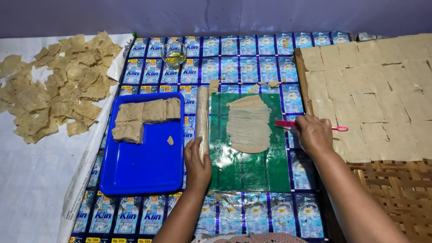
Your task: Rolling out dough pieces with a rolling pin, cutting them into square shapes with a spatula, and placing them onto a large bamboo drying tray.
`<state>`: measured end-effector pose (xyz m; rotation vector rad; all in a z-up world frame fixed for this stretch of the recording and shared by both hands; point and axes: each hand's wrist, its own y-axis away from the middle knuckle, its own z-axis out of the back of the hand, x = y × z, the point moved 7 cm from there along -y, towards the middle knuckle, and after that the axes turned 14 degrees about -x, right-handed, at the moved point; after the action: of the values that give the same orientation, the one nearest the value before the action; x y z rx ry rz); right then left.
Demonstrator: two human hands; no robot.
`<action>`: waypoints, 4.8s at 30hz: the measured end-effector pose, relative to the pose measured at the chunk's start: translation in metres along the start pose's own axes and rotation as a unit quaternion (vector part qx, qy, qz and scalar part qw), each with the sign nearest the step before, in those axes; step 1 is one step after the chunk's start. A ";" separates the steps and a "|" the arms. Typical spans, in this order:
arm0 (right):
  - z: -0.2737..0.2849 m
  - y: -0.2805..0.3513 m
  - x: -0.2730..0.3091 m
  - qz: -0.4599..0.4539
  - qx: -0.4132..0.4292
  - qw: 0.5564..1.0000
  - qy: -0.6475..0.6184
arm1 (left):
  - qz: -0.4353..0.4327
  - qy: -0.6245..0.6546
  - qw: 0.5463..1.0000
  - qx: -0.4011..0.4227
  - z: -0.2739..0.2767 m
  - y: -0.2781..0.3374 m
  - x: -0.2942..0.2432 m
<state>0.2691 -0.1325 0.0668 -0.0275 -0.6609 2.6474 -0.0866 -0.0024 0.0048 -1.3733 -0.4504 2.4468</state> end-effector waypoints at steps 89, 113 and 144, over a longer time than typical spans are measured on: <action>-0.073 0.052 0.086 -0.172 0.070 0.983 -0.008 | -0.039 0.019 0.998 0.037 0.012 0.011 -0.016; -0.046 0.117 0.151 -0.162 0.065 0.977 -0.121 | -0.043 0.052 0.997 0.028 0.015 0.012 -0.015; -0.102 0.005 0.151 -0.216 0.178 0.960 -0.024 | -0.035 0.041 0.998 0.042 0.015 0.008 -0.014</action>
<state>0.1403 -0.0315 -0.0137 0.2549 -0.1651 2.3036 -0.0931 -0.0168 0.0194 -1.3941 -0.3649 2.3160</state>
